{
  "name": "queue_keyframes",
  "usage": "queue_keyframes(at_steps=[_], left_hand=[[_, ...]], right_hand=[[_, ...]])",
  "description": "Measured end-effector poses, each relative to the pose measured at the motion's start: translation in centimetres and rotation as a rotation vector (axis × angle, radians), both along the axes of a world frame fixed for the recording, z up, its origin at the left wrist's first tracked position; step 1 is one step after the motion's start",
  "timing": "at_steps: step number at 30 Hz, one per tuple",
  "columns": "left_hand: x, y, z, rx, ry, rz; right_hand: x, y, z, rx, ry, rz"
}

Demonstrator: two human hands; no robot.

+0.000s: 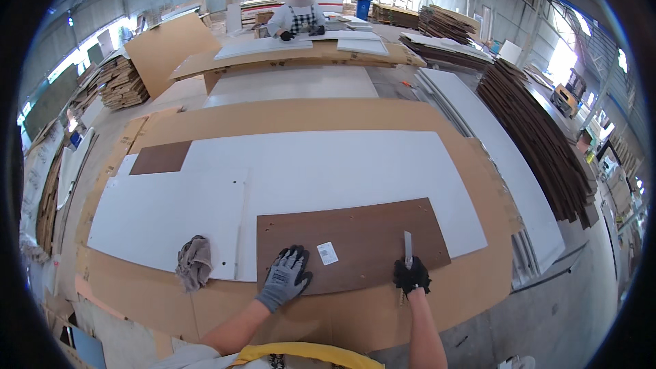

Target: The person uses a utility knife to score and cut brown and white boards on a workbench. They wipe the surface with a cloth, flip boards, and stack cut pieces. A coworker is visible in the background.

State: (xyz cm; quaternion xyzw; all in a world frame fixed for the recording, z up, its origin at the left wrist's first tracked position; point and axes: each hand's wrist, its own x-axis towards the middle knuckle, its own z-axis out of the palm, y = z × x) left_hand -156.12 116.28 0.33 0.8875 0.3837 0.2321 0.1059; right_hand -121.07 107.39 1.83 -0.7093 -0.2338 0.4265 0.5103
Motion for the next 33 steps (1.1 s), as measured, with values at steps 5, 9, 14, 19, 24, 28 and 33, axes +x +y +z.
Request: queue_keyframes(at_steps=[5,9,14,19,24,28,33], left_hand=[[0.5,-0.9,3.1,0.137,-0.131,0.129],[0.3,-0.4,0.1,0.038,0.073,0.135],[2.1,-1.3,0.8,0.019,0.096,0.101],[1.1,-1.2,0.6,-0.003,0.076,0.095],[-0.1,-1.0,1.4,0.012,0.080,0.065],[0.0,-1.1,1.1,0.003,0.110,-0.020],[-3.8,-3.8,1.3,-0.008,0.154,0.016]], right_hand=[[0.1,1.3,1.6,-0.231,-0.151,0.049],[0.0,2.3,0.4,-0.236,-0.230,0.086],[3.2,0.5,-2.5,0.005,0.809,-0.154],[0.6,0.9,0.5,-0.169,0.058,-0.043],[0.1,1.9,0.8,-0.239,-0.208,0.153],[1.2,0.5,-0.2,-0.109,-0.061,0.056],[-0.5,1.9,2.3,-0.190,-0.191,0.119]])
